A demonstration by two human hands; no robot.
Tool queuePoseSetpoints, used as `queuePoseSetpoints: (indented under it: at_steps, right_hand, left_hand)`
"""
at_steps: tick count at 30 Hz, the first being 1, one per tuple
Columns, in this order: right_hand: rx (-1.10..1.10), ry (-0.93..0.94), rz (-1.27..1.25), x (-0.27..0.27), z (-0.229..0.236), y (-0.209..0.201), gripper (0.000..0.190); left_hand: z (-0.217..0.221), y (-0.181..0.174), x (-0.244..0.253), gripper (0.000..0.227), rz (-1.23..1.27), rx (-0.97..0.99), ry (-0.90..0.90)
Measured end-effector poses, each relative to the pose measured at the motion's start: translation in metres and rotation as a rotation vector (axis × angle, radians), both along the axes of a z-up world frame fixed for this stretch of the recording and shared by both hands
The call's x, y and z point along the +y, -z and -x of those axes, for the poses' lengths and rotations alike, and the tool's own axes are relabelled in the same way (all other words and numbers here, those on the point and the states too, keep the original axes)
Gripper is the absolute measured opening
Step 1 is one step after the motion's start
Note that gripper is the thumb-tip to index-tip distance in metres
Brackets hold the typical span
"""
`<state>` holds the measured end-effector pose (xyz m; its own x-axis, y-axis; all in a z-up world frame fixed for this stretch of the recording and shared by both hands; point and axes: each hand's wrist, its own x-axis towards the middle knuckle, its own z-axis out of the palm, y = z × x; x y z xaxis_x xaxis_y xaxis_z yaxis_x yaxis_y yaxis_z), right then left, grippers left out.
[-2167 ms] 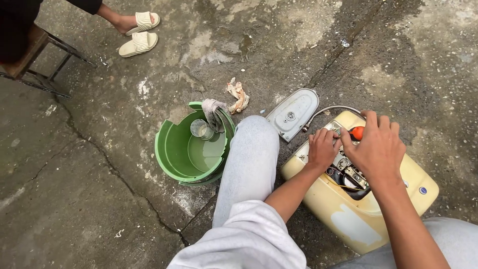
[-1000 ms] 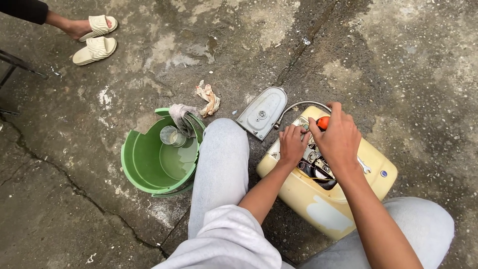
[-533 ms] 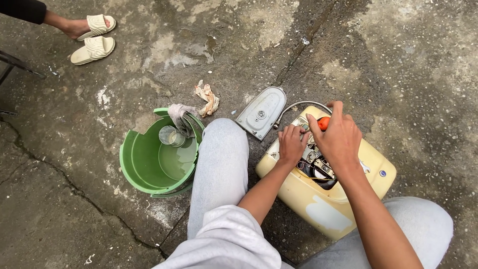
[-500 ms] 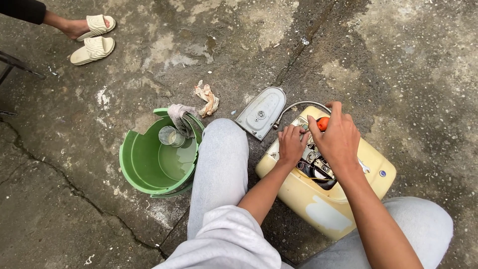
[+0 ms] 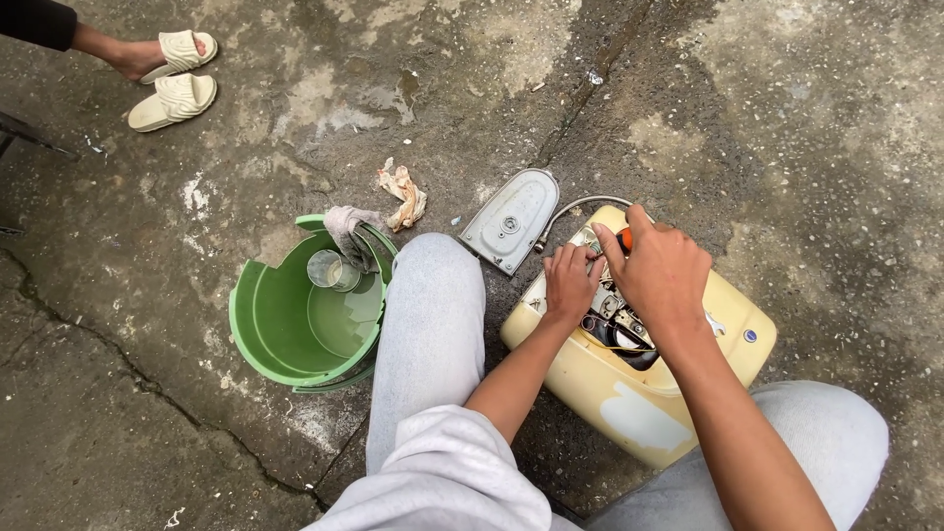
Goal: Repairing the internal components of a small appliance using a screwdriver and pliers
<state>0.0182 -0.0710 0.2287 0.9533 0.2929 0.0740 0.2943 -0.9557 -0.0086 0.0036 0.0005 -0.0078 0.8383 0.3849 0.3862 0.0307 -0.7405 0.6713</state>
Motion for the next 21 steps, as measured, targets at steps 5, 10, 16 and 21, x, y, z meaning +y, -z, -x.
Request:
queuePoseSetpoints:
  at_steps: [5, 10, 16, 21]
  right_hand:
    - [0.050, -0.051, -0.018, -0.003, -0.001, 0.007, 0.041]
    - [0.086, 0.013, -0.053, 0.000, 0.002, -0.013, 0.066]
    - [0.077, 0.037, -0.136, -0.008, -0.003, 0.010, 0.049]
    - [0.075, -0.026, -0.212, -0.010, -0.006, 0.008, 0.040]
  left_hand:
    - [0.000, 0.002, 0.000, 0.019, 0.019, 0.037, 0.024]
    - [0.000, 0.009, 0.001, 0.022, 0.014, 0.059, 0.062]
    - [0.000, 0.017, 0.005, 0.020, 0.044, 0.049, 0.099]
    - [0.000, 0.016, -0.002, 0.023, 0.019, 0.070, 0.060]
